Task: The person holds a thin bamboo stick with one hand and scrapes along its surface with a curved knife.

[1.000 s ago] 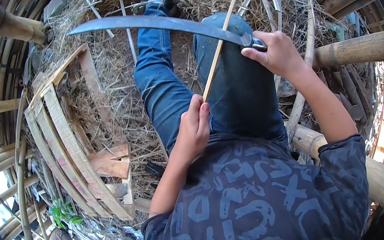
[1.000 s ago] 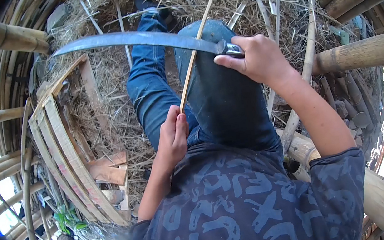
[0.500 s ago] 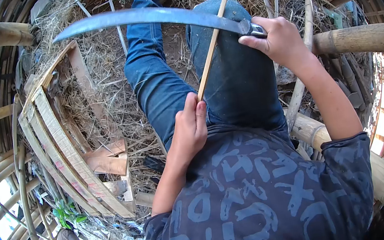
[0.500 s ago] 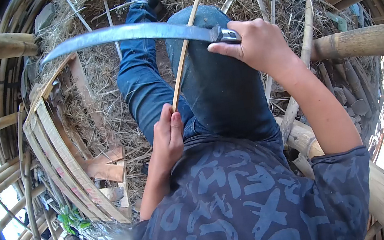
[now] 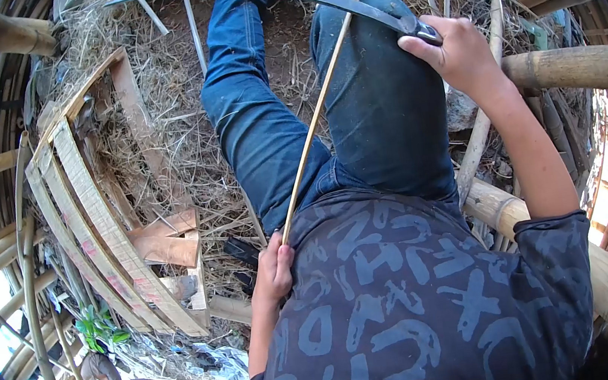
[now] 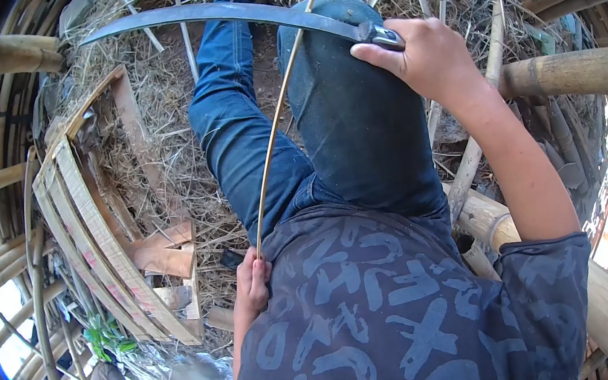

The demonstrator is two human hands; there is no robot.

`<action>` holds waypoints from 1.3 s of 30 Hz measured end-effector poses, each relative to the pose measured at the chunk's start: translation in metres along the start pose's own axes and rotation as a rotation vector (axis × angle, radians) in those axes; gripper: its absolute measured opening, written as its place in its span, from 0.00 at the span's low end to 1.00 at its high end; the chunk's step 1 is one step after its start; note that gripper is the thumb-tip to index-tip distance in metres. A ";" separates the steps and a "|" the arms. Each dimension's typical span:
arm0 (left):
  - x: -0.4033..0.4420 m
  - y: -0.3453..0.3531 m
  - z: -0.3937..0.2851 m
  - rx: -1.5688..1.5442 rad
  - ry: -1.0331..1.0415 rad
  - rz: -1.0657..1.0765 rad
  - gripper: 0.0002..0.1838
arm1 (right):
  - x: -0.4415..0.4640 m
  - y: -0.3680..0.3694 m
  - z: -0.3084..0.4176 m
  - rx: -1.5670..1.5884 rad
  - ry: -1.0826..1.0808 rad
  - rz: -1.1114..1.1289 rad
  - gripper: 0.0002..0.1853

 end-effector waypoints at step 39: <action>0.018 0.028 -0.053 0.309 0.154 0.027 0.07 | -0.001 0.001 -0.001 -0.064 -0.041 0.016 0.37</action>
Point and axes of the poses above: each hand's wrist, its own x-axis towards the middle knuckle, its own y-axis out of the palm, z = x × y, the point moved 1 cm from there along x, towards the middle knuckle, and after that the axes turned 13 degrees about -x, right-handed, at the moved point
